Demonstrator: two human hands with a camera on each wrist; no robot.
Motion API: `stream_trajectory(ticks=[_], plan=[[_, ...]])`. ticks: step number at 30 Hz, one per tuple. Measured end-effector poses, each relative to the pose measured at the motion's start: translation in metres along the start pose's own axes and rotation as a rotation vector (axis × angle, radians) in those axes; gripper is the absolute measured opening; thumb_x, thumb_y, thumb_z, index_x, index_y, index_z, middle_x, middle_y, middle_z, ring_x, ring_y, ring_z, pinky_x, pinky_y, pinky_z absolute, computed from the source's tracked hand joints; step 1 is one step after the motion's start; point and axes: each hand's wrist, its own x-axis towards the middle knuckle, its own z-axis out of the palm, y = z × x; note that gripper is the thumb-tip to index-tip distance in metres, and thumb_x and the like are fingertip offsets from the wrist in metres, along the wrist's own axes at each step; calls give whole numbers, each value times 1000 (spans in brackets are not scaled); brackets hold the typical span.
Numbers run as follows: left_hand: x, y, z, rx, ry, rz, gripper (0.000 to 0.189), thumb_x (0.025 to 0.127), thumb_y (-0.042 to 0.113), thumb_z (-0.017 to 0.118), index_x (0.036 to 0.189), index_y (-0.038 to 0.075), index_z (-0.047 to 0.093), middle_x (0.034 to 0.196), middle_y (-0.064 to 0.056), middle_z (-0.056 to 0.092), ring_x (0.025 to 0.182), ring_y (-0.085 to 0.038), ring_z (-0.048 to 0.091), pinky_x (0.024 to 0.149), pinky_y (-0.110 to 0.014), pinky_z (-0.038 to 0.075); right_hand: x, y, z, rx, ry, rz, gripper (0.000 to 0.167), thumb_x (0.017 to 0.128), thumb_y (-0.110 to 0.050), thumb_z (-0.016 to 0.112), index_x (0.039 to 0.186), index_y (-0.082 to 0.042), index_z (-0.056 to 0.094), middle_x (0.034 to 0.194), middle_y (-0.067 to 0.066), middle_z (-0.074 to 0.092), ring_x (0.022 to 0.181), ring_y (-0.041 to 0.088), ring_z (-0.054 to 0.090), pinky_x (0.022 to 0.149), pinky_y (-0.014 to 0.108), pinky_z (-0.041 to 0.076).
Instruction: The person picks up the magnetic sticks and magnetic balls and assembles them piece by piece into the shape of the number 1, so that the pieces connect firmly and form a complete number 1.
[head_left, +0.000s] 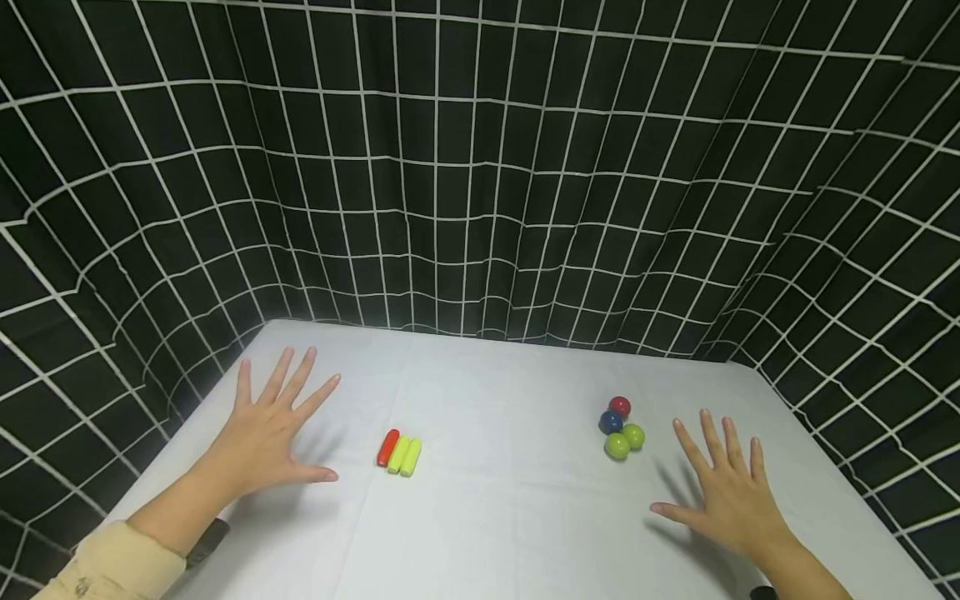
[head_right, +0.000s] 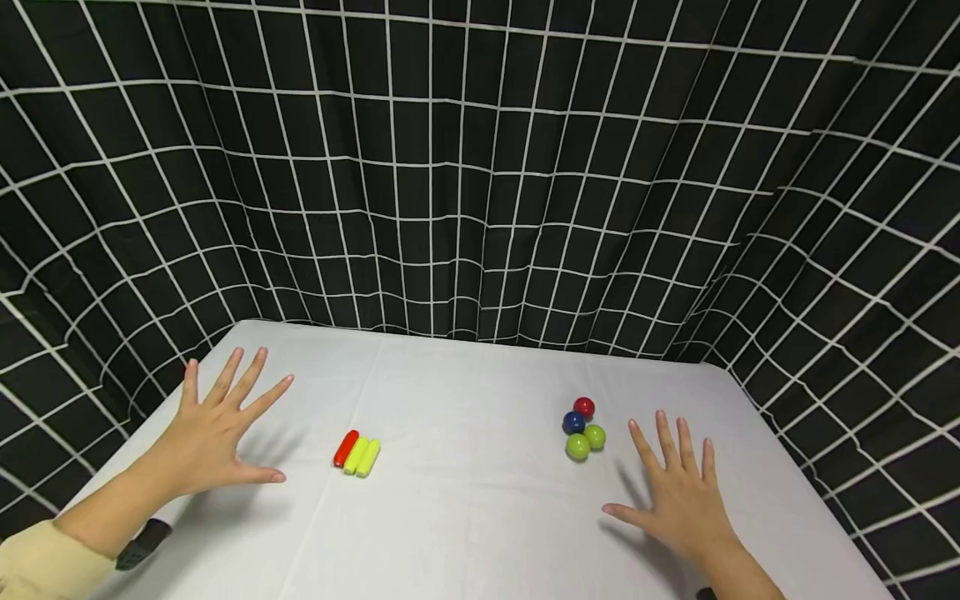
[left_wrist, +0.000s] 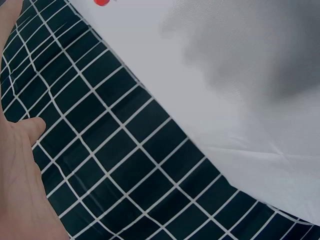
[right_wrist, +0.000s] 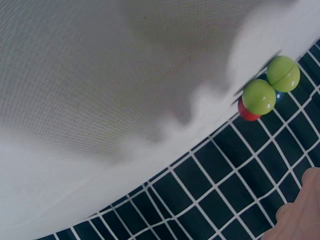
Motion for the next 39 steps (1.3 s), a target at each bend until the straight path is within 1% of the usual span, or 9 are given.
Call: stream_trajectory(ticks=[15,18,21,23,25,29,33,36,39], plan=[[3,0,-1,16,-1,21,113,54,87,56,144,22,32,157,-13,-2,144,-31,-14,104,-64,-16,1,0,-3,13,29,-29,116,60,-73,66,150,-21,13,157,11,-6,142,27,-19,109,52,-20],[6,5,-1,-27,-27,12,109,57,82,60,143,19,35,157,-15,3,143,-33,-13,105,-62,-17,7,-4,-8,65,24,-25,110,65,-68,67,150,-20,15,157,13,-2,143,32,-13,111,51,-17],[12,15,-3,-106,-58,-6,99,61,70,70,138,15,43,154,-19,17,143,-39,1,107,-65,-7,16,-9,-12,142,29,-8,103,70,-59,70,149,-16,19,155,18,11,141,44,10,110,61,4],[16,22,-4,-149,-81,-16,91,63,61,74,135,12,48,150,-21,26,140,-41,15,108,-65,4,23,-13,-14,196,44,5,97,72,-53,72,146,-9,27,151,23,23,132,48,28,103,65,20],[21,29,-4,-177,-100,-22,82,65,53,77,131,9,52,146,-22,34,135,-41,27,107,-62,15,28,-17,-14,232,60,23,91,73,-48,73,141,-3,35,145,26,33,121,48,40,92,65,31],[28,41,-1,-213,-122,-38,70,68,43,78,124,7,58,139,-20,45,126,-40,42,104,-56,29,38,-24,-12,282,67,76,76,76,-43,72,130,6,47,134,29,45,109,44,47,87,61,35],[35,52,3,-268,-144,-75,62,69,38,79,120,7,61,132,-17,53,117,-35,50,96,-51,38,45,-29,-9,335,39,162,68,80,-39,70,127,6,50,128,28,52,104,39,49,84,57,40],[40,59,6,-316,-171,-105,57,71,35,78,117,6,63,129,-15,56,114,-35,52,93,-51,41,50,-30,-3,374,11,229,64,81,-37,70,126,5,52,119,27,58,97,35,51,74,48,46],[43,66,10,-362,-185,-138,51,74,33,76,114,5,64,125,-13,59,113,-37,54,94,-51,41,56,-29,4,410,-2,282,59,81,-34,71,123,4,55,108,28,62,91,33,52,67,39,45]])
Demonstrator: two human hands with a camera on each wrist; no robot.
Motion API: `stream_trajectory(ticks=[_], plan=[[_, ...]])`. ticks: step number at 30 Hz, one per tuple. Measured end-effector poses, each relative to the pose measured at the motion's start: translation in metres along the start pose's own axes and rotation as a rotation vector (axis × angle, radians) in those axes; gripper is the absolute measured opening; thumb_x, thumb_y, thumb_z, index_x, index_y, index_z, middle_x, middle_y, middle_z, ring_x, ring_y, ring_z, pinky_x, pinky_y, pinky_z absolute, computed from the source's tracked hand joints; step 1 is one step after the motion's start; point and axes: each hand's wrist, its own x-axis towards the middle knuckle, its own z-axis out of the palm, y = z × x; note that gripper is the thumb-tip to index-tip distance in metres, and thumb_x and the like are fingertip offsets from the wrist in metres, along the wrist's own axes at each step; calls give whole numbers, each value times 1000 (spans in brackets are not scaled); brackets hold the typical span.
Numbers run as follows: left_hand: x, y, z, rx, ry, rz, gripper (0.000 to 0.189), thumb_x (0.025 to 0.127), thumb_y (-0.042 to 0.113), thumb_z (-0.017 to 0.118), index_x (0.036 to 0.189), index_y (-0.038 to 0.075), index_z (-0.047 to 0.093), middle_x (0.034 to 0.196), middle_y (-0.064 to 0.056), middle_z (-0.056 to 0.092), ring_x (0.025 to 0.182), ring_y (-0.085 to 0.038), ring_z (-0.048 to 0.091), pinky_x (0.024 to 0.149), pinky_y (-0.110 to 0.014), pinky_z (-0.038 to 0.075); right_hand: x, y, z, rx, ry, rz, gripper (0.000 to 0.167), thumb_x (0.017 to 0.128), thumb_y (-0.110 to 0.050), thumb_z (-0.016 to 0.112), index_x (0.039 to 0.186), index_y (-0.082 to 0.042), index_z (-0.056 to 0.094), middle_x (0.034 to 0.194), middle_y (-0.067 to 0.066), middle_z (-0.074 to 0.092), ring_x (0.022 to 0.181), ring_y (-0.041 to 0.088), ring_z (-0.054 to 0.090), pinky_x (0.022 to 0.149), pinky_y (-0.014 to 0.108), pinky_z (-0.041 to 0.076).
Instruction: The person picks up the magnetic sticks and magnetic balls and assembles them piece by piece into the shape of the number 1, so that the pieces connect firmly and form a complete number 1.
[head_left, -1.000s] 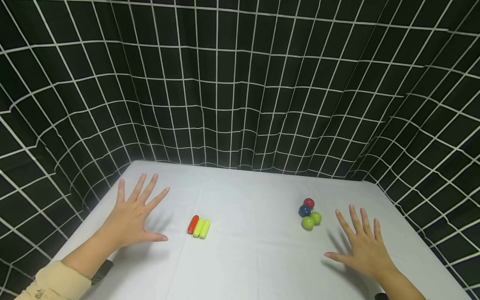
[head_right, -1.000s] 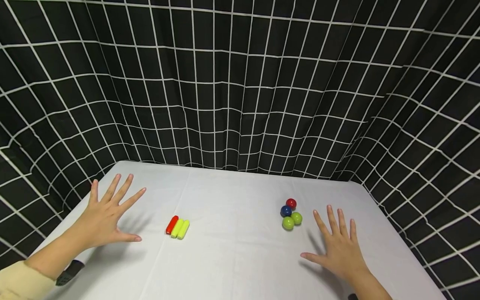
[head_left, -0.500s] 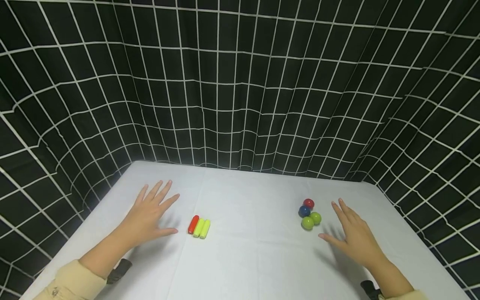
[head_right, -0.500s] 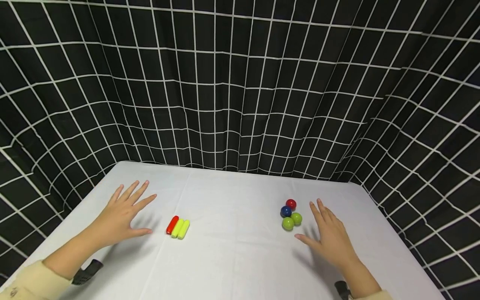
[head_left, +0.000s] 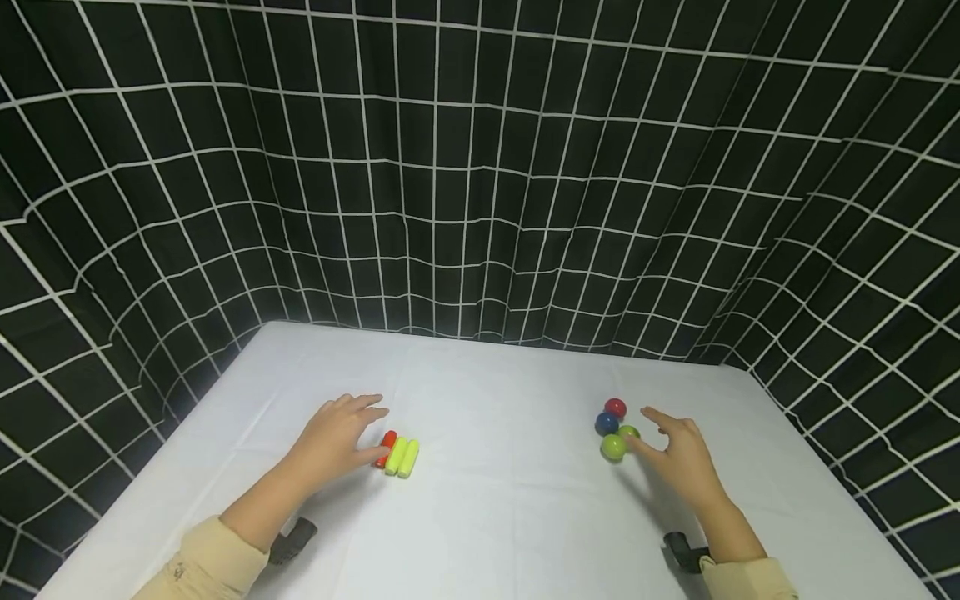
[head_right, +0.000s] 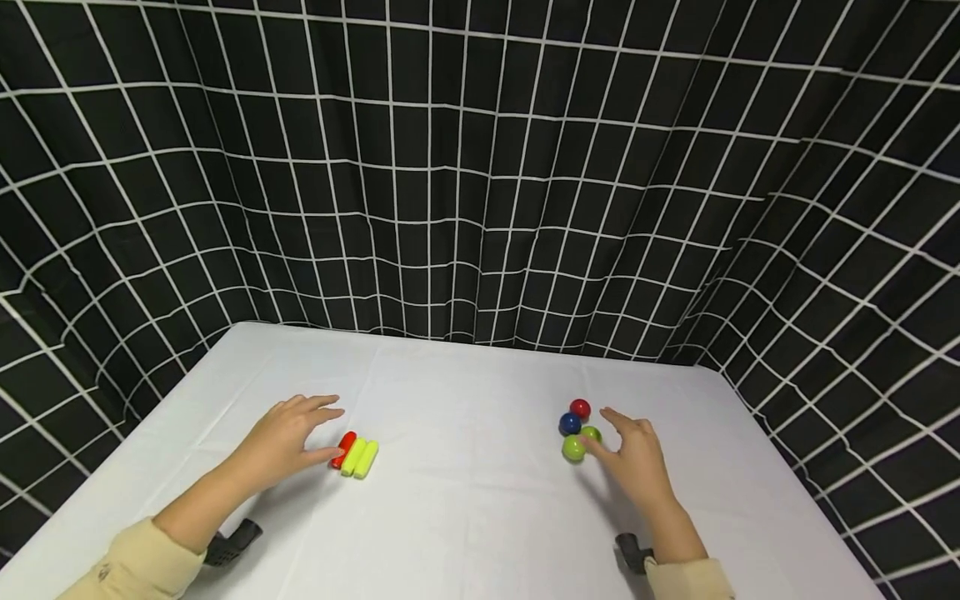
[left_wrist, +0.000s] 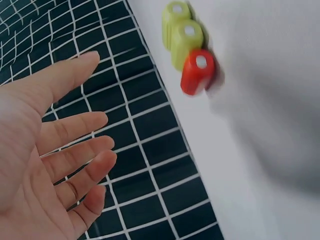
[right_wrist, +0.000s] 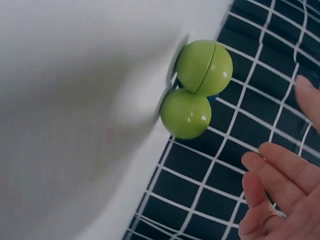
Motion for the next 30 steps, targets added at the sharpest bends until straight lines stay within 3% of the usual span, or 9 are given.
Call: stream_trajectory(ticks=[4,9,14,22,30], plan=[[4,8,7,-69,3,-39,45,74,31,77,109,4,67,115,-10,65,112,-34,57,99,-49,40,3,2,7,66,-36,88,54,81,-33,71,120,2,59,107,28,62,93,36,56,69,41,46],[6,17,17,-194,2,-109,38,72,27,78,103,6,70,107,-8,69,107,-31,60,93,-45,45,3,4,13,158,-102,192,51,82,-32,70,120,0,60,112,27,60,98,36,56,71,38,46],[8,24,28,-312,-21,-196,29,74,23,77,100,10,71,105,-6,69,104,-27,60,90,-44,47,3,3,18,231,-113,179,44,81,-23,72,117,-1,62,111,22,63,96,30,55,67,28,40],[8,28,44,-371,-36,-255,24,74,19,77,96,11,72,100,-4,69,95,-21,61,82,-40,49,0,2,26,251,-142,161,38,83,-18,70,117,-2,62,99,15,65,91,25,55,70,29,39],[9,27,50,-356,-19,-222,22,76,18,76,95,9,71,93,-2,69,83,-14,57,75,-33,48,-1,2,27,217,-120,157,35,82,-17,70,113,-2,65,96,13,66,91,24,55,73,30,41]])
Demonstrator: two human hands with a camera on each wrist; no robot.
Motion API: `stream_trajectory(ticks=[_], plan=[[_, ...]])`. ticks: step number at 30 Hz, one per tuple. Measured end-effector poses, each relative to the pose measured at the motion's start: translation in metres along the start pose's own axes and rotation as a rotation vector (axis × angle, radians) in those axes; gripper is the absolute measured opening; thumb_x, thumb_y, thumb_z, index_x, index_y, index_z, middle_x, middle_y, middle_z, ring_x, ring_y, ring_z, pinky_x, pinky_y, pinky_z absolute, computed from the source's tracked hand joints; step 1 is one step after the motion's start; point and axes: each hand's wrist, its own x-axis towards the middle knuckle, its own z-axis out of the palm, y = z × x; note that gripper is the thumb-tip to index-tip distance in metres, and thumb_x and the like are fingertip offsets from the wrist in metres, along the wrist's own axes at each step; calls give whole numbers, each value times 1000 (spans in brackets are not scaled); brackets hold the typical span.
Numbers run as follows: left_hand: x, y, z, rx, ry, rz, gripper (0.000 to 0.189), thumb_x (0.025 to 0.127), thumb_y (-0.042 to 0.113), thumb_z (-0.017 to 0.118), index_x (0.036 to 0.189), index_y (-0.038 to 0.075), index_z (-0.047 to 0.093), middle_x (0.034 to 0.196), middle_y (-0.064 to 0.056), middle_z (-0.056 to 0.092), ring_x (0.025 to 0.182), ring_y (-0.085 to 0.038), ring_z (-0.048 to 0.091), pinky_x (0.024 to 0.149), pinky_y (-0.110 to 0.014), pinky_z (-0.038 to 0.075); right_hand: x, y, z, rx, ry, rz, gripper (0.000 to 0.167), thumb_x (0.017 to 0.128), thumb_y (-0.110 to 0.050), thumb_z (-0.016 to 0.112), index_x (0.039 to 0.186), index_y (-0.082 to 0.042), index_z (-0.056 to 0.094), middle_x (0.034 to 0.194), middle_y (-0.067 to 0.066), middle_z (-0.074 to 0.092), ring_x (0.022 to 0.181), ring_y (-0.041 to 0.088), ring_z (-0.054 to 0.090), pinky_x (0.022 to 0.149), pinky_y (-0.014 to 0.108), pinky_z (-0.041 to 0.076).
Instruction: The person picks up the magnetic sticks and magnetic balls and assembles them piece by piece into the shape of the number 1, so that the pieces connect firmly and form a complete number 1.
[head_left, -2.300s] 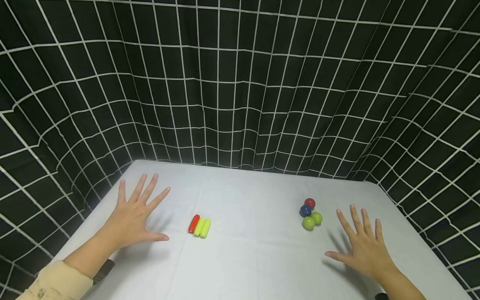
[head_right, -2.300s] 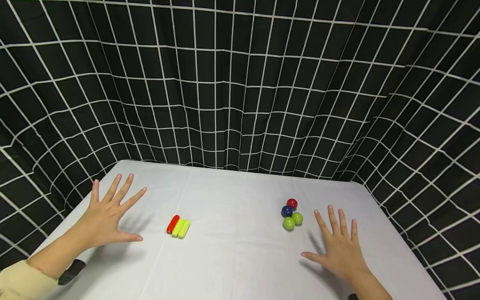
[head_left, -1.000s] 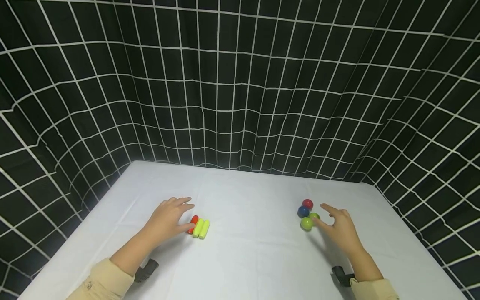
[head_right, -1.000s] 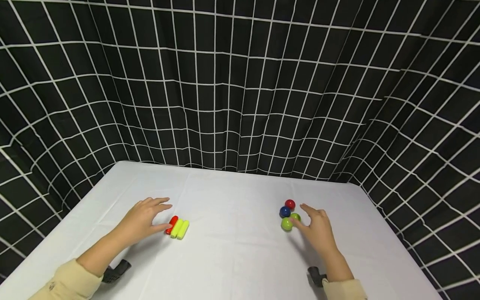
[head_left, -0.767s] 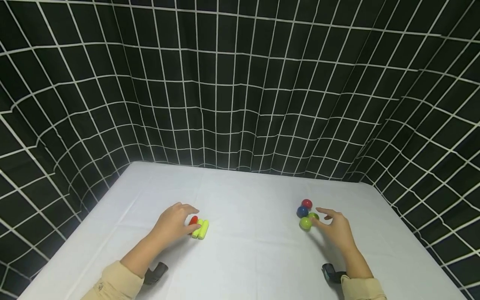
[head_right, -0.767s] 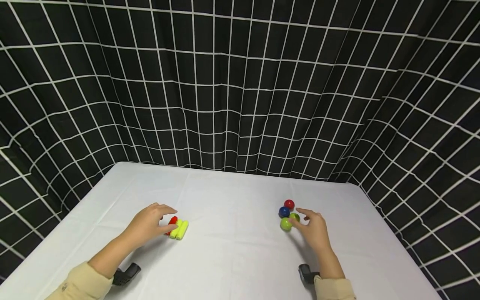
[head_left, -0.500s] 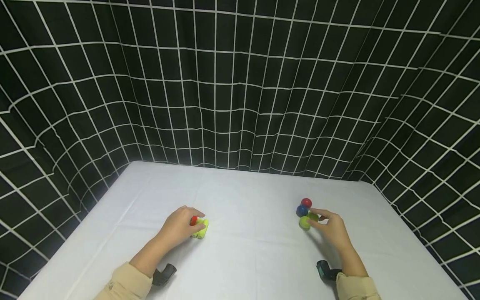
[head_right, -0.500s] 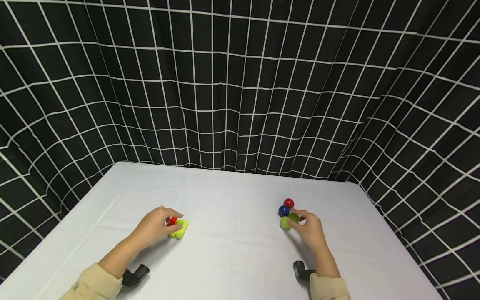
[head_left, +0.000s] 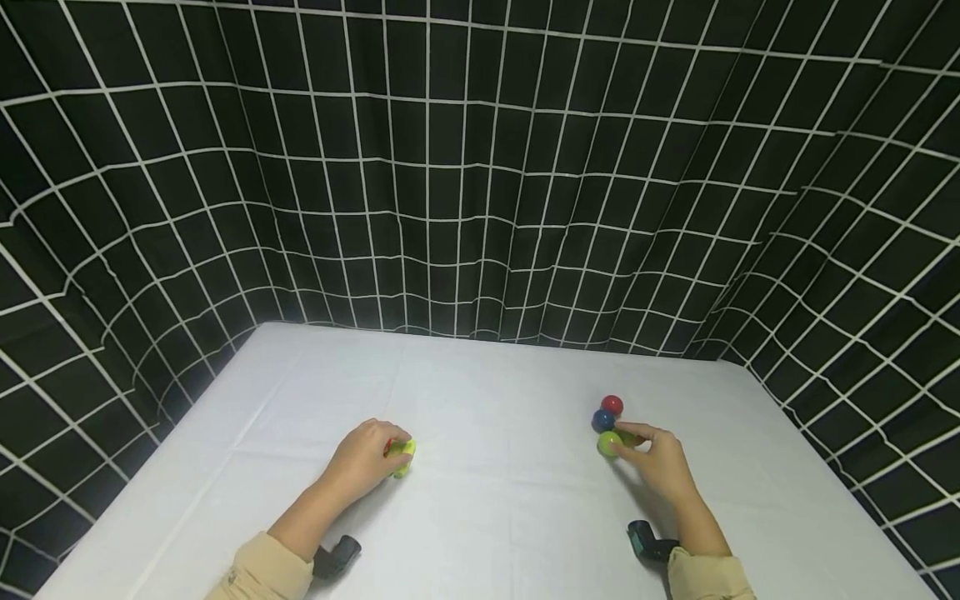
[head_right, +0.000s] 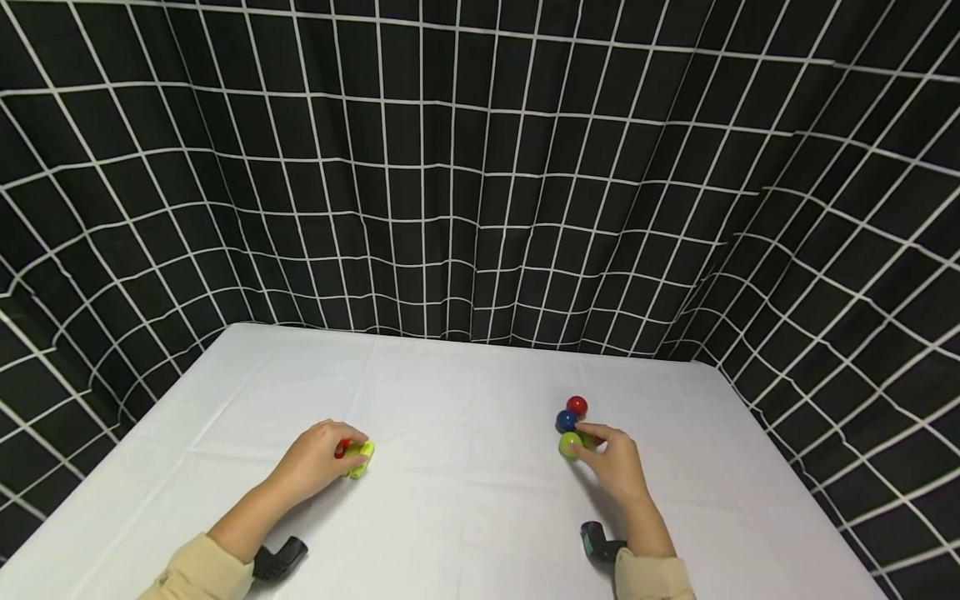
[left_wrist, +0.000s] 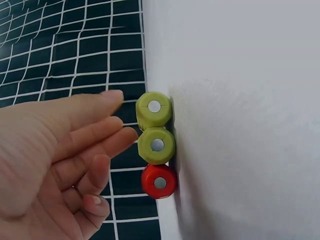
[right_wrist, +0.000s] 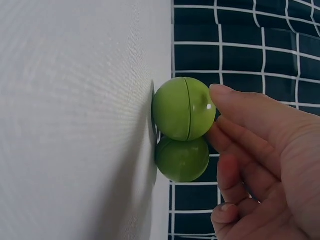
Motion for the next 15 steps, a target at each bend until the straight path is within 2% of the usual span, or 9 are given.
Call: stream_trajectory(ticks=[4,7,15], plan=[[-1,-2,3,12,-5,15,19,76,15,75,93,9,71,93,-2,69,87,-16,60,79,-34,50,-1,-1,2,5,5,-16,32,81,-13,71,110,-1,66,95,15,67,88,23,56,72,30,41],[-1,-3,5,12,2,25,18,76,14,74,93,8,71,96,-3,70,94,-20,62,85,-37,50,-1,-1,3,9,-2,-25,31,80,-11,71,109,0,66,102,18,67,87,23,57,73,31,42],[-1,-3,8,13,-6,36,18,76,14,74,93,8,70,96,-5,69,97,-23,63,87,-38,50,0,2,5,-1,6,-52,31,79,-9,71,108,0,66,109,21,65,86,21,57,68,26,42]])
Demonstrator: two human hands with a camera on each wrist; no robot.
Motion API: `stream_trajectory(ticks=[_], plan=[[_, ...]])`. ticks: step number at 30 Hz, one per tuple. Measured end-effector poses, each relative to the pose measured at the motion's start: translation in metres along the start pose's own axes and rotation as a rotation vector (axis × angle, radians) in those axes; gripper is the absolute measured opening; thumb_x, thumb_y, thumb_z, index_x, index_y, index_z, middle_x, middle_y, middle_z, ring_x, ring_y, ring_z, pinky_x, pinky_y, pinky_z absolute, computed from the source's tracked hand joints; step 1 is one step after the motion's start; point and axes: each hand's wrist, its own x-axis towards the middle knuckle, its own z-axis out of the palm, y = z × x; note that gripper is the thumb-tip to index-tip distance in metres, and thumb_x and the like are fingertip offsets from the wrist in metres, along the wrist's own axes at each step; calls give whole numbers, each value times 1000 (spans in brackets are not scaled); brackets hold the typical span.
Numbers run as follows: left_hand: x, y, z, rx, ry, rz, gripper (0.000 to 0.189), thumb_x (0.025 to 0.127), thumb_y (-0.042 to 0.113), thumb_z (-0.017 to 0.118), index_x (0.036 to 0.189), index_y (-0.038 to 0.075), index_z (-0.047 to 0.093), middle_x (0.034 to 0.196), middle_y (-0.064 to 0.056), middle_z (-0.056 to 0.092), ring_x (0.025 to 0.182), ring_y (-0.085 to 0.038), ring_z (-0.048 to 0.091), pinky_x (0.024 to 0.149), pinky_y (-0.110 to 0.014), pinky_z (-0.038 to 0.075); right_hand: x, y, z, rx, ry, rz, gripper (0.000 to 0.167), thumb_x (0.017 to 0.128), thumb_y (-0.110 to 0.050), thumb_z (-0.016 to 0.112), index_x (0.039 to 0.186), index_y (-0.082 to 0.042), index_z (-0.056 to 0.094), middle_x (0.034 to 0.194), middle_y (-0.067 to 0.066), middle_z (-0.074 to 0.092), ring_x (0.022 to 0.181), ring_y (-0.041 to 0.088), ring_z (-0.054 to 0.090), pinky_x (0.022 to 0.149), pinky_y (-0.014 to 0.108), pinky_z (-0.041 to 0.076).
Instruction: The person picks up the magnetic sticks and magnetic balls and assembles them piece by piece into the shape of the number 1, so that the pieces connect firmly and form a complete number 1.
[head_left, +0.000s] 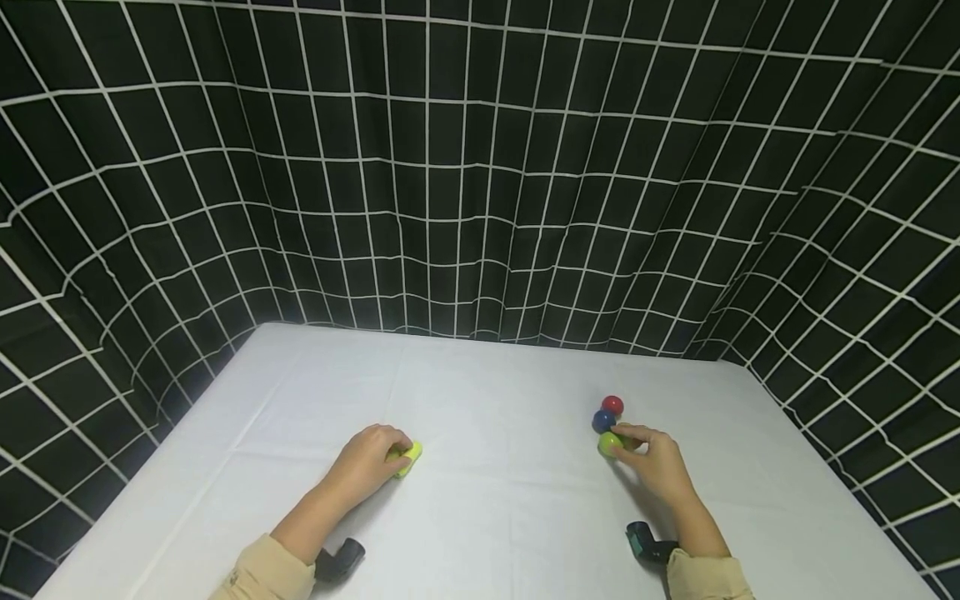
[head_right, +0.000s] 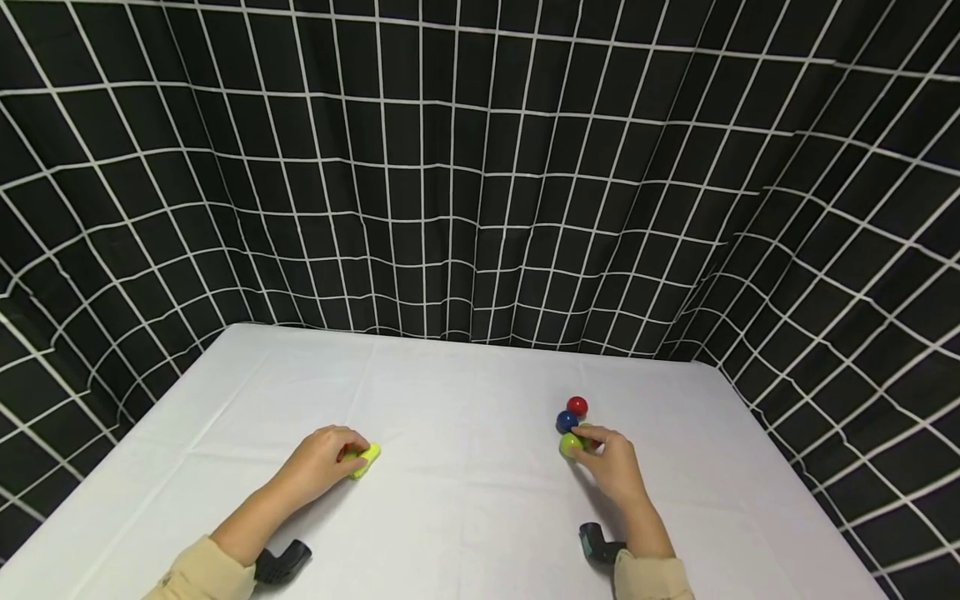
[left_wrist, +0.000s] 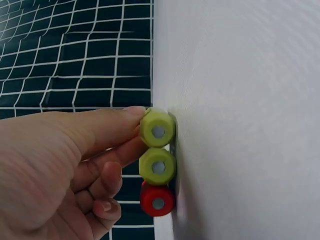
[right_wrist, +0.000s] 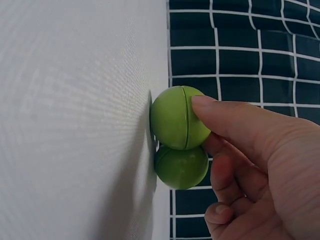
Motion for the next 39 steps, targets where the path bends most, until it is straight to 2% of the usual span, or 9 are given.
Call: stream_trajectory(ticks=[7,14,22,25,30,34,39], plan=[[2,1,2,43,-15,5,17,75,16,75,89,9,70,91,-4,70,92,-22,64,84,-38,50,-1,-3,0,9,-12,-2,32,77,-8,74,107,1,67,111,21,64,84,20,53,64,22,40],[2,2,4,63,-72,34,19,74,20,76,87,8,70,89,-5,70,90,-23,64,83,-39,51,-1,-2,2,20,-26,-21,35,75,-10,75,108,0,67,111,20,64,83,17,51,66,21,41],[4,6,4,79,-105,39,20,74,20,76,87,5,71,84,-4,67,83,-19,61,79,-37,51,-1,-1,2,5,-32,-56,30,75,-9,75,103,1,69,111,21,63,81,15,51,65,21,42],[5,7,4,85,-97,48,20,75,20,75,88,5,71,81,-1,65,80,-15,59,78,-35,50,-1,-1,2,1,-32,-41,30,74,-9,76,102,1,69,103,18,66,78,14,51,62,20,41],[7,10,5,43,-50,49,19,77,19,73,90,6,69,80,2,64,80,-12,57,76,-33,50,-1,-4,1,3,-50,3,33,75,-11,75,104,2,67,79,7,61,69,11,45,53,20,36],[7,15,5,1,-40,26,18,78,20,73,92,8,69,86,0,66,84,-15,60,78,-35,50,-1,-4,2,2,-57,6,32,76,-11,75,104,2,67,73,4,58,65,10,42,50,20,34],[9,19,6,-56,-66,-2,19,79,21,72,93,10,68,90,-1,68,84,-15,60,75,-34,50,-1,-3,2,1,-57,-2,32,76,-10,74,104,2,67,72,4,57,64,10,42,50,20,34]])
